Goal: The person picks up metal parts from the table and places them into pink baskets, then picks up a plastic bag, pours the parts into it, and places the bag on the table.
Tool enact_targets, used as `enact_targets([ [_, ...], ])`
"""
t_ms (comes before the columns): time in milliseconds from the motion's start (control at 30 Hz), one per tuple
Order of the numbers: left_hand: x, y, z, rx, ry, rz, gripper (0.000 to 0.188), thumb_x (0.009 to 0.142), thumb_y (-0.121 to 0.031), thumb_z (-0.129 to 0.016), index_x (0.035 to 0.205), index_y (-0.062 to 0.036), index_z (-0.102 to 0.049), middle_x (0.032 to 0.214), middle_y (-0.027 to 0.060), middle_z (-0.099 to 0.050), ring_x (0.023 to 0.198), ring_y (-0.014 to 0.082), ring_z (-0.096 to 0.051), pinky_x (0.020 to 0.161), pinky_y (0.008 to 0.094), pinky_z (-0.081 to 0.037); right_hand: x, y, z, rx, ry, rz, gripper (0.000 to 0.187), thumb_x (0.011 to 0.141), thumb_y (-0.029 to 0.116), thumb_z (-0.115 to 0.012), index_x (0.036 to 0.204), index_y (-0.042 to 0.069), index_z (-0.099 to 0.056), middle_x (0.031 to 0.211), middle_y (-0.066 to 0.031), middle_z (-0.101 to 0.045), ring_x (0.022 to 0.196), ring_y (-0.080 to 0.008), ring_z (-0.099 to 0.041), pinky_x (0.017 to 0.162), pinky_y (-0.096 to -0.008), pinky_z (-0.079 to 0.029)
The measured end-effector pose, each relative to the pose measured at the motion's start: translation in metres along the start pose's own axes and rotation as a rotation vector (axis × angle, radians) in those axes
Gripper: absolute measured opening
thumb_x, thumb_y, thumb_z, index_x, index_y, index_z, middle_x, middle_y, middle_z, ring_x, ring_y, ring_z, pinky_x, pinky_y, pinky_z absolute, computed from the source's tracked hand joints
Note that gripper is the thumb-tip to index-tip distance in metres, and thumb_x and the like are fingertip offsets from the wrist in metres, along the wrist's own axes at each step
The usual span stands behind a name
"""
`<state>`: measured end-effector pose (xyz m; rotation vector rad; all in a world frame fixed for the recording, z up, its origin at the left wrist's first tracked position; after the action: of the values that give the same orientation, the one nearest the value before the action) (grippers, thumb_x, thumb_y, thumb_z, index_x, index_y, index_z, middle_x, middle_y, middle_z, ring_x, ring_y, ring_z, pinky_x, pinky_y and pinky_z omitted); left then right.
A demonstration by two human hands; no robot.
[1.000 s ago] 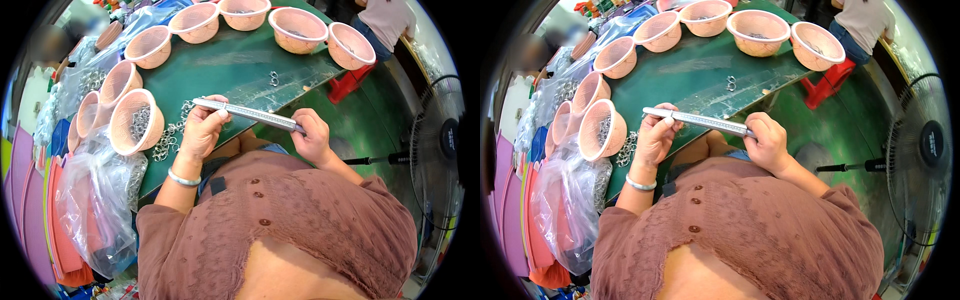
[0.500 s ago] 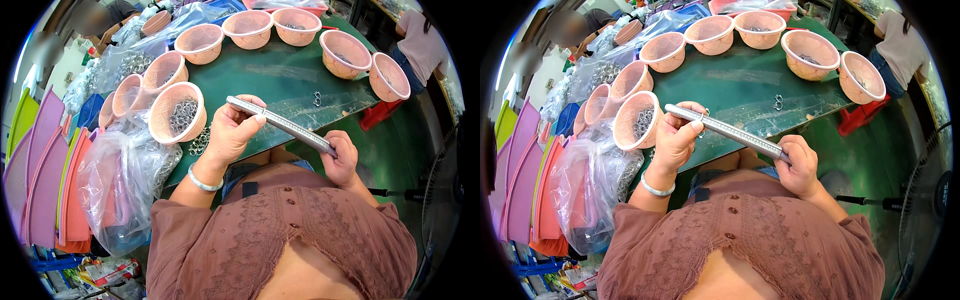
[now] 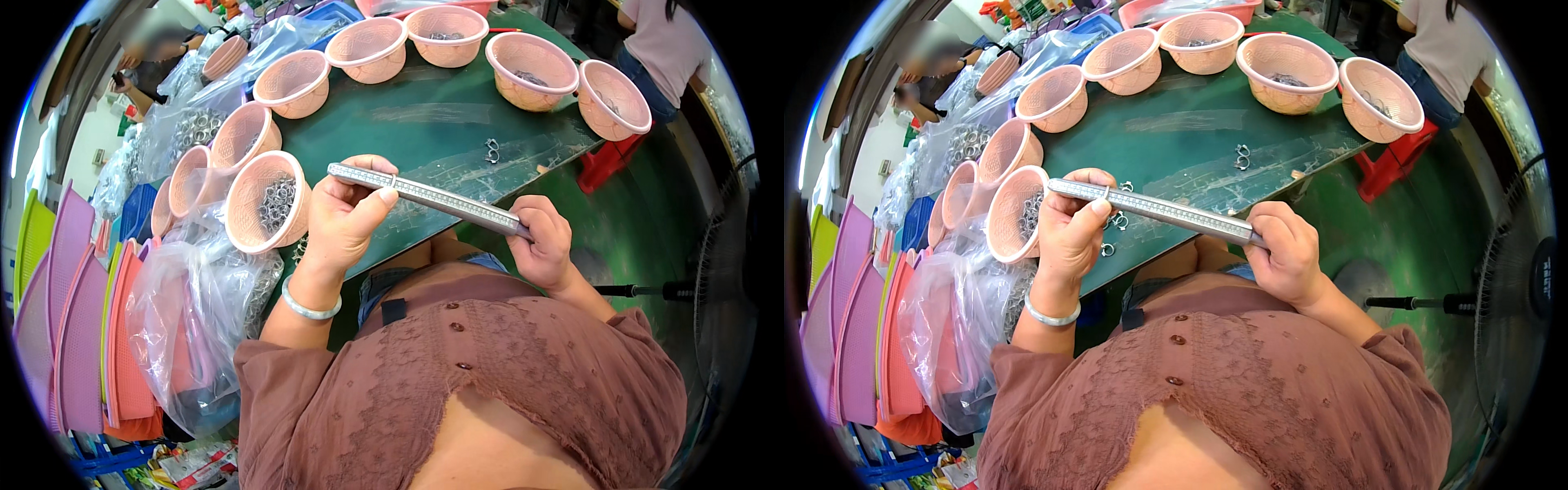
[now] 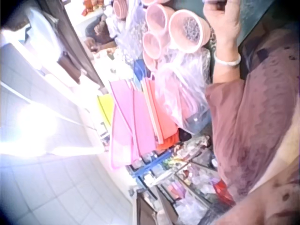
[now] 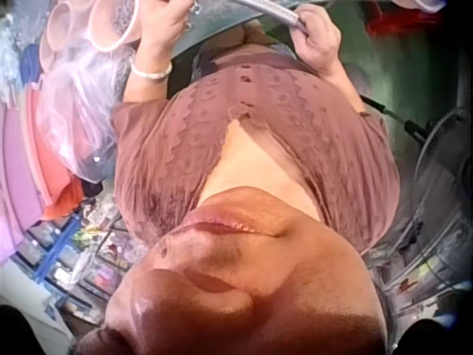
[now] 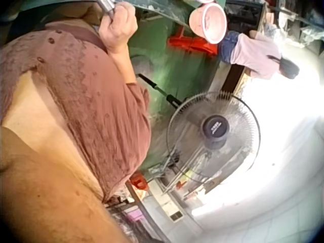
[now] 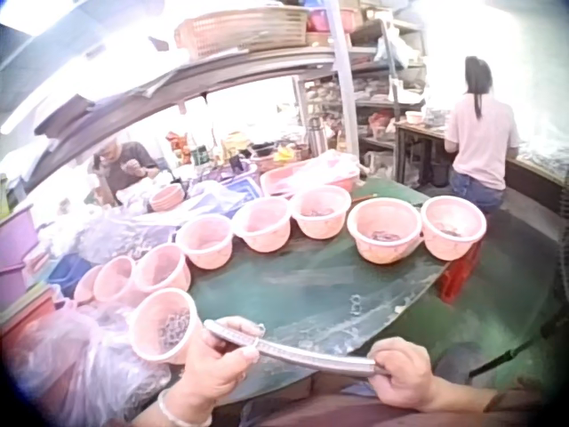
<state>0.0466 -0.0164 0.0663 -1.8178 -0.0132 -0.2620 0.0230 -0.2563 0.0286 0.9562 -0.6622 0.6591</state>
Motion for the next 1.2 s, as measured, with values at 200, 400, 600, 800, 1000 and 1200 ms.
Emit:
enact_targets([
  [200, -0.002, 0.0, 0.002, 0.016, -0.001, -0.01, 0.024, 0.08, -0.002, -0.063, 0.103, 0.0024, -0.058, 0.084, -0.0006, -0.056, 0.073, 0.0039, -0.048, 0.066, 0.0176, -0.039, 0.0, 0.0, 0.001, 0.016, 0.042, -0.022, 0.026, 0.058, -0.009, -0.064, 0.08, 0.0, -0.053, 0.081, -0.0127, -0.057, 0.06, -0.0276, -0.056, 0.052, -0.0325, -0.045],
  [400, 0.0, 0.009, 0.008, -0.082, -0.017, -0.004, 0.022, 0.082, -0.001, -0.061, 0.103, 0.0028, -0.056, 0.088, 0.0064, -0.06, 0.074, 0.01, -0.056, 0.069, 0.0226, -0.047, 0.005, 0.008, 0.004, -0.047, 0.054, 0.003, 0.025, 0.059, -0.008, -0.064, 0.08, 0.0, -0.053, 0.081, -0.0125, -0.057, 0.06, -0.0277, -0.056, 0.052, -0.0323, -0.045],
  [600, 0.005, 0.013, 0.002, -0.171, 0.03, -0.015, 0.018, 0.084, -0.005, -0.059, 0.1, 0.0003, -0.055, 0.084, 0.0042, -0.057, 0.071, 0.0097, -0.053, 0.066, 0.0243, -0.044, 0.004, 0.005, 0.002, 0.13, 0.127, -0.122, 0.019, 0.067, -0.006, -0.066, 0.08, -0.001, -0.053, 0.081, -0.0127, -0.056, 0.059, -0.0259, -0.054, 0.051, -0.0297, -0.044],
  [800, 0.014, 0.001, 0.008, -0.057, 0.027, -0.047, 0.017, 0.087, -0.009, -0.057, 0.102, -0.0009, -0.054, 0.077, 0.0023, -0.055, 0.066, 0.0084, -0.052, 0.062, 0.0224, -0.044, 0.004, 0.002, 0.007, 0.074, 0.104, -0.115, 0.019, 0.067, -0.006, -0.066, 0.079, 0.0, -0.052, 0.08, -0.0128, -0.056, 0.059, -0.0244, -0.054, 0.051, -0.0294, -0.043],
  [1000, 0.036, -0.049, 0.078, 0.23, -0.344, -0.343, 0.011, 0.087, -0.01, -0.058, 0.095, -0.0023, -0.059, 0.072, 0.0011, -0.058, 0.062, 0.0083, -0.052, 0.057, 0.0211, -0.042, 0.0, -0.009, 0.017, 0.081, 0.072, -0.163, 0.018, 0.068, -0.008, -0.065, 0.078, 0.0, -0.051, 0.08, -0.0121, -0.056, 0.062, -0.0215, -0.053, 0.054, -0.0279, -0.043],
  [1200, 0.045, -0.131, 0.263, 1.341, -0.954, -0.214, 0.039, 0.081, -0.028, -0.063, 0.109, -0.0014, -0.061, 0.098, 0.013, -0.066, 0.081, 0.0215, -0.063, 0.073, 0.0321, -0.049, -0.004, -0.023, 0.03, 0.06, 0.002, -0.211, 0.017, 0.069, -0.009, -0.064, 0.079, -0.001, -0.052, 0.078, -0.011, -0.054, 0.063, -0.0192, -0.051, 0.057, -0.0264, -0.042],
])
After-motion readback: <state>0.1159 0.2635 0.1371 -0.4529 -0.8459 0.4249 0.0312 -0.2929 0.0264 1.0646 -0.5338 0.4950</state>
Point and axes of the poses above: each hand's wrist, its own x-axis towards the middle knuckle, its own z-axis out of the back of the hand, y = z × x, the point moved 4 cm from there along x, towards the middle knuckle
